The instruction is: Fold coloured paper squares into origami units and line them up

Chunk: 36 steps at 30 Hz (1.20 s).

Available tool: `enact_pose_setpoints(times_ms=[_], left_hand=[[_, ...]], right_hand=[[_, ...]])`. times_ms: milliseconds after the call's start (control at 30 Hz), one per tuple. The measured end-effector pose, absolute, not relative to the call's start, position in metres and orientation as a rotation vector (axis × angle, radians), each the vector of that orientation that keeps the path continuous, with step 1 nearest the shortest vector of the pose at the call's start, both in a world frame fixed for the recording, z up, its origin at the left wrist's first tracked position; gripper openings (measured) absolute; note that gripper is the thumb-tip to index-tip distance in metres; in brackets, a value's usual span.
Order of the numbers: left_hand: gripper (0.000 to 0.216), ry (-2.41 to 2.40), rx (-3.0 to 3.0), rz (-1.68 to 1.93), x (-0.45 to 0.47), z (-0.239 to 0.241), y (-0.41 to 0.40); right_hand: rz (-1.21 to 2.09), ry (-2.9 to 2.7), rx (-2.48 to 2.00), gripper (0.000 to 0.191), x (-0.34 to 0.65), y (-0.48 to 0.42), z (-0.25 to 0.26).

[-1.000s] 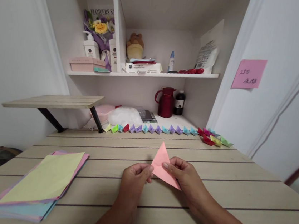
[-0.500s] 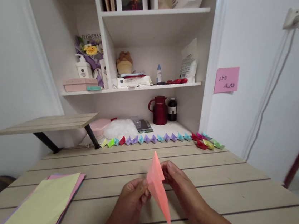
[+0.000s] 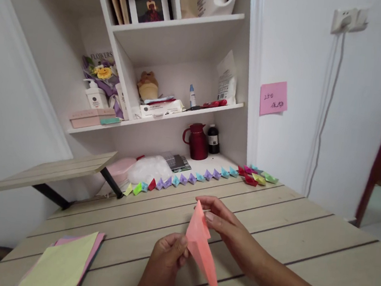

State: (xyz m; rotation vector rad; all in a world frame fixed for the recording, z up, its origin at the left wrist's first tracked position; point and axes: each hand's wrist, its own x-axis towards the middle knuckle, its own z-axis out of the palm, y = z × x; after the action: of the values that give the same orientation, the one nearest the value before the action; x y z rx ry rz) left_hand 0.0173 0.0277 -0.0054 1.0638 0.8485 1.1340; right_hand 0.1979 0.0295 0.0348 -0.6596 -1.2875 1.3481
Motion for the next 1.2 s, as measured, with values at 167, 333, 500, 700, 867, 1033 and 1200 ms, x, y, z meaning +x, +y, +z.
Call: enact_pose_setpoints(times_ms=[167,333,500,700,867,1033,1200], left_hand=[[0.037,0.896,1.087,1.129,0.018,-0.005,0.027],[0.036,0.886,1.047,1.145,0.019,-0.004,0.029],[0.035,0.861,1.016,1.208,0.019,-0.007,0.03],[0.032,1.093,1.185,1.165,0.015,-0.008,0.037],[0.019,1.208,1.393,1.063,0.015,-0.006,0.036],[0.019,1.24,1.595,1.081,0.017,-0.016,0.034],[0.032,1.213,1.588,1.103,0.016,-0.021,0.036]], right_hand=[[1.378,-1.286,-0.64,0.03,0.198,0.032,0.034],[1.414,-1.276,-0.64,0.03,0.197,0.031,0.035],[1.452,-1.302,-0.673,0.043,0.196,0.032,0.037],[1.466,-1.421,-0.768,0.067,0.197,0.038,0.027],[1.369,-1.634,-0.886,0.055,0.202,0.047,0.007],[1.094,-1.759,-1.05,0.034,0.2,0.049,-0.007],[0.84,-1.951,-1.146,0.029,0.195,0.047,-0.009]])
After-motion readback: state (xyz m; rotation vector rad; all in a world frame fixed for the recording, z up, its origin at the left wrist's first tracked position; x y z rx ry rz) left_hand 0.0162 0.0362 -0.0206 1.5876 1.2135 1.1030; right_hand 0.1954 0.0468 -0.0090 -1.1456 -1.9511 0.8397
